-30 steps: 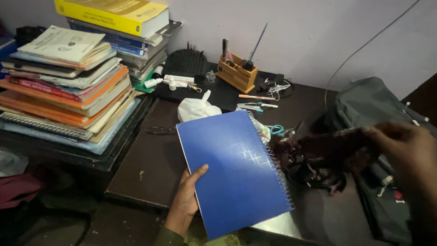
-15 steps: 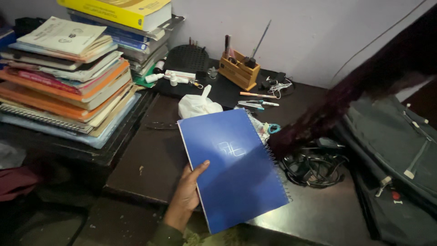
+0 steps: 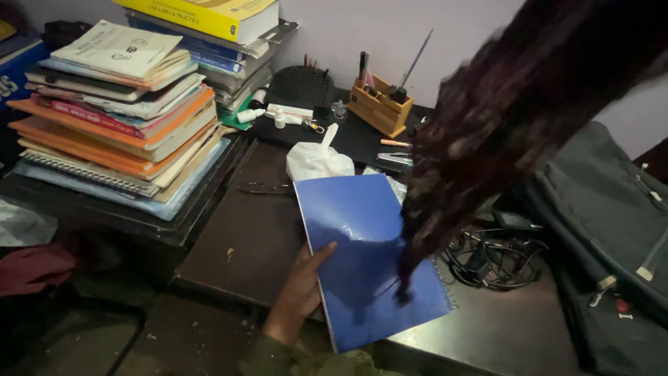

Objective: The person organizes a cluttered desk by stacking books and notebooks, then wipes the desk surface and a backpack with a cloth. The person also plugs a power adapter into a wall socket and wipes the adapter and a laptop sleeve.

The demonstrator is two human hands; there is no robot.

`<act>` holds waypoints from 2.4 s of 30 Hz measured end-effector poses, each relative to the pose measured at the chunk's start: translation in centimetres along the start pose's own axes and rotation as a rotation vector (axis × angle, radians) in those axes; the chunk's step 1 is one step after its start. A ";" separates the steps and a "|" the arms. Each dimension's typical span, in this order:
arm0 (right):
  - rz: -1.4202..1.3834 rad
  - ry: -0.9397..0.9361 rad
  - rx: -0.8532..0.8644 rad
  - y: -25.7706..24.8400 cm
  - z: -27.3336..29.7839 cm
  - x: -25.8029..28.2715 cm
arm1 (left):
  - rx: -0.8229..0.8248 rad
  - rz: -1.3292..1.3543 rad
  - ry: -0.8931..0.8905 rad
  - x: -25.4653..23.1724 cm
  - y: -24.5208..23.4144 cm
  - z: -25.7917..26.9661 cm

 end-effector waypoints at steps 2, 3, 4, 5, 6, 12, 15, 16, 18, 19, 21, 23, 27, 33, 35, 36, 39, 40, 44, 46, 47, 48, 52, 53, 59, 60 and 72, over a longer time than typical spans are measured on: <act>-0.005 -0.014 0.037 0.8 -0.9 0.9 | 0.001 0.037 -0.058 0.1 -0.1 0.2; -0.011 -0.020 0.060 1.3 -1.3 1.1 | 0.001 0.056 -0.087 0.1 -0.1 0.2; -0.025 -0.030 0.087 1.9 -1.8 1.2 | -0.042 0.044 -0.092 0.0 -0.4 0.2; -0.035 -0.033 0.117 3.3 -1.0 1.5 | -0.086 0.032 -0.098 0.0 -0.6 0.0; -0.052 -0.028 0.156 5.0 0.5 1.7 | -0.127 0.020 -0.110 0.2 -0.7 -0.1; -0.339 -0.301 0.147 15.1 13.5 4.3 | -0.096 0.133 -0.129 1.3 -1.7 -1.4; -0.297 -0.547 0.091 17.9 15.9 5.7 | -0.134 0.041 -0.232 2.1 -3.6 -1.9; -0.295 -0.551 0.149 18.8 15.8 6.0 | -0.048 0.174 -0.295 2.5 -3.6 -1.9; -0.268 -0.575 0.173 19.8 14.2 6.0 | 0.128 0.439 -0.415 2.9 -3.3 -2.0; -0.243 -0.595 0.139 20.2 12.8 6.0 | 0.072 0.379 -0.359 2.9 -3.5 -2.2; -0.200 -0.557 0.070 20.7 9.9 5.6 | -0.038 0.263 -0.237 2.7 -3.3 -2.5; -0.158 -0.435 0.000 20.8 7.5 4.6 | 0.024 0.197 -0.268 2.3 -2.5 -2.0; -0.315 -0.205 -0.078 19.7 5.7 1.2 | -0.012 0.061 -0.215 1.0 -1.2 -0.4; -0.175 -0.239 -0.078 18.1 11.7 -0.9 | 0.019 0.186 -0.282 0.9 -0.5 0.5; -0.147 -0.358 -0.094 17.3 14.2 -1.1 | 0.059 0.234 -0.246 1.0 -0.8 0.6; -0.143 -0.387 -0.105 17.3 15.0 -1.3 | 0.076 0.255 -0.225 0.8 -0.9 0.5; -0.144 -0.480 -0.110 17.3 16.8 -2.8 | 0.055 0.312 -0.123 0.1 -1.4 0.7; -0.153 -0.514 -0.095 17.6 17.2 -3.7 | 0.016 0.316 -0.097 -0.3 -1.5 0.6; -0.144 -0.474 -0.112 20.2 18.7 -9.0 | 0.019 0.323 0.047 -3.3 -0.7 0.5; -0.130 -0.419 -0.141 22.1 19.1 -11.7 | 0.026 0.309 0.123 -5.6 0.2 0.1; -0.126 -0.396 -0.159 23.0 18.9 -13.1 | -0.007 0.298 0.150 -6.8 0.5 0.0; -0.151 -0.424 -0.139 24.0 18.0 -14.4 | -0.040 0.286 0.182 -8.3 0.9 -0.3; -0.370 -0.294 -0.013 26.6 14.3 -17.2 | 0.010 0.314 0.360 -14.8 3.2 -1.2; -0.452 -0.200 0.033 26.9 13.3 -17.3 | 0.002 0.322 0.405 -16.7 3.6 -1.7; -0.495 -0.445 -0.083 21.6 6.7 -8.6 | 0.091 0.324 0.619 -28.1 5.0 -6.9; -0.507 -0.415 -0.161 20.2 5.7 -6.5 | 0.128 0.328 0.621 -30.1 5.2 -8.5; -0.535 -0.334 -0.425 13.8 -10.1 13.6 | -0.970 -0.946 1.164 -44.6 10.0 -23.2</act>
Point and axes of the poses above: each hand's wrist, its own z-axis away from the middle knuckle, its own y-axis out of the palm, x = y × z, the point moved 4 cm from there along -z, towards the middle knuckle, and after that the axes turned 12 degrees about -x, right-handed, at the moved point
